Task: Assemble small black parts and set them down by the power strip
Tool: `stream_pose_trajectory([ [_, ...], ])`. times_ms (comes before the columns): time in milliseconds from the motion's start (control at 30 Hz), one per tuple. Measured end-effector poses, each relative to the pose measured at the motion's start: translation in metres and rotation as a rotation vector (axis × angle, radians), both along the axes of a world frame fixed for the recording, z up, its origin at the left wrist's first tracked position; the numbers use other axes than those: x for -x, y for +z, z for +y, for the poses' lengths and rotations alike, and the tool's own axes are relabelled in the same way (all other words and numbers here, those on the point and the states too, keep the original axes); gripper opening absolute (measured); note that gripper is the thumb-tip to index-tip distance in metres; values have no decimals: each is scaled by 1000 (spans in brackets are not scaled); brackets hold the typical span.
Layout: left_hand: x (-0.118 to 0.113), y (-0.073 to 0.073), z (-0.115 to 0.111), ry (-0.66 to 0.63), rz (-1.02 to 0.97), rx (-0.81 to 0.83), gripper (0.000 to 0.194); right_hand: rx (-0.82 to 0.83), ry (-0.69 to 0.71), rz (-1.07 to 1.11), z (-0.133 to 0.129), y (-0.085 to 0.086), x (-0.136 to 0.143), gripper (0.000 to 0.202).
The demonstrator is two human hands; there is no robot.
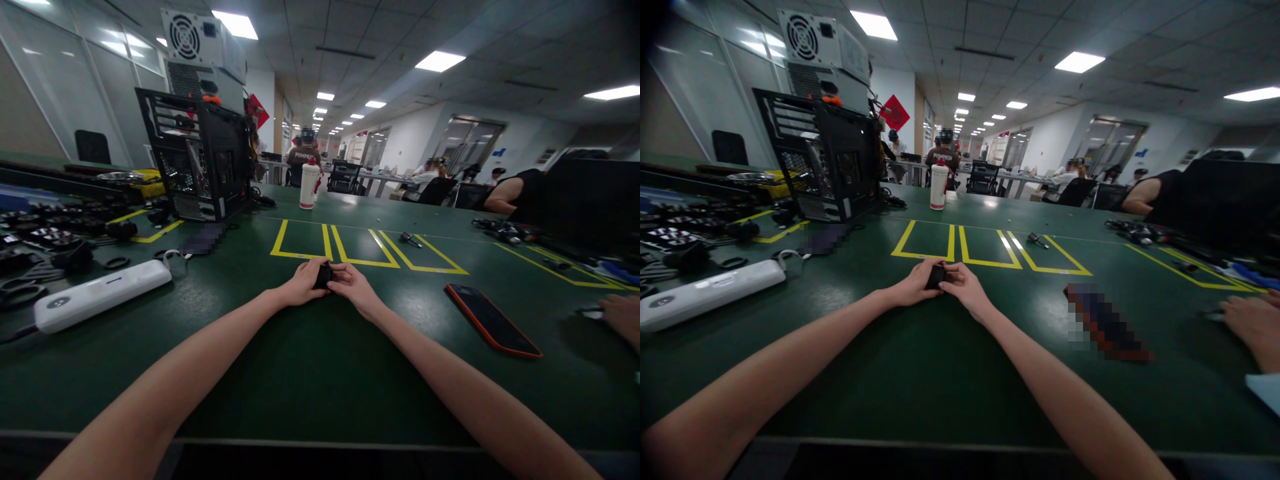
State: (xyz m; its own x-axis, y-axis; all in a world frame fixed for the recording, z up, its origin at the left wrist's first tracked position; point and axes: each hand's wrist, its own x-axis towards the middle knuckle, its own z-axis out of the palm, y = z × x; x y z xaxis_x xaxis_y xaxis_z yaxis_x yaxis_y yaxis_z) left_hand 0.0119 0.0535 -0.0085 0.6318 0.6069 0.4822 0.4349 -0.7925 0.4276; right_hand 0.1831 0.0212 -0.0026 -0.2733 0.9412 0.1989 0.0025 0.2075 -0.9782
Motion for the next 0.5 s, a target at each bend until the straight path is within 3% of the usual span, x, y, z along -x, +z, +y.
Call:
stream_pose_trajectory([
  [133, -1, -1, 2, 3, 14, -20, 65, 51, -41, 61, 2, -2, 2, 26],
  [300, -1, -1, 0, 10, 19, -36, 65, 55, -78, 24, 6, -5, 5, 31],
  [500, 2, -1, -2, -5, -13, -57, 61, -78, -8, -30, 3, -4, 3, 29],
])
